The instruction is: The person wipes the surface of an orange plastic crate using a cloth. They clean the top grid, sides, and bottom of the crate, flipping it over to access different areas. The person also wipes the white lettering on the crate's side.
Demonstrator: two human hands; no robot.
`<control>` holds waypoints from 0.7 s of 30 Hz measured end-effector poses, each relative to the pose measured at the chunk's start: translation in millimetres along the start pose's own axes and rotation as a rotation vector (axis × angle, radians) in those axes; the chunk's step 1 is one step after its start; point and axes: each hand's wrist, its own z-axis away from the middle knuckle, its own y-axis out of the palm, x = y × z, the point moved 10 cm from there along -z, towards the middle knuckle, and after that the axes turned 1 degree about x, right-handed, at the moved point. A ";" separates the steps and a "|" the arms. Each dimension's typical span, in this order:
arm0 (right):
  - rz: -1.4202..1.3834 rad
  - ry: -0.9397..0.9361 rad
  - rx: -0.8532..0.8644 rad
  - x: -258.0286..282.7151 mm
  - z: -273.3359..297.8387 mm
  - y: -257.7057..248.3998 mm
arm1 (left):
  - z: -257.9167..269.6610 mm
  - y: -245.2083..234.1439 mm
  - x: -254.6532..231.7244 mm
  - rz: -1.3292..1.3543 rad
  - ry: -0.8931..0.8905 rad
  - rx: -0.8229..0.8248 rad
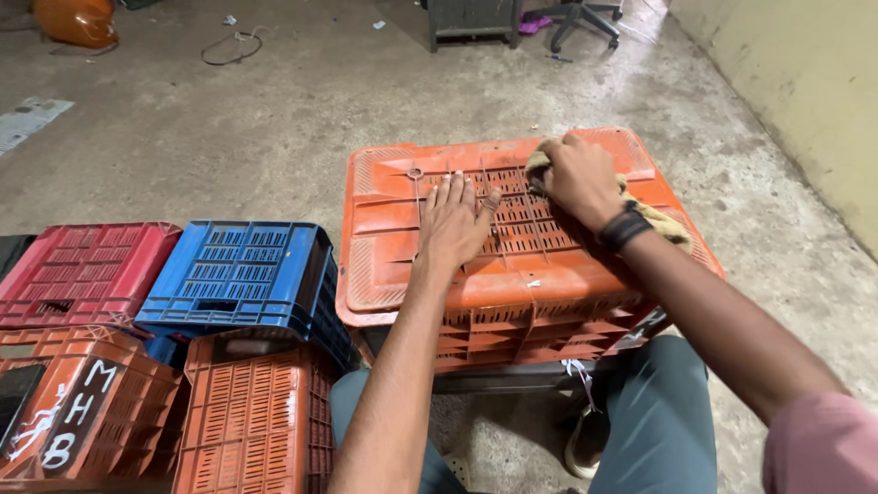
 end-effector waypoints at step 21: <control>-0.139 -0.193 0.204 42.4 100.9 -80.6 | -4.4 -4.8 5.1 0.083 -0.001 -0.041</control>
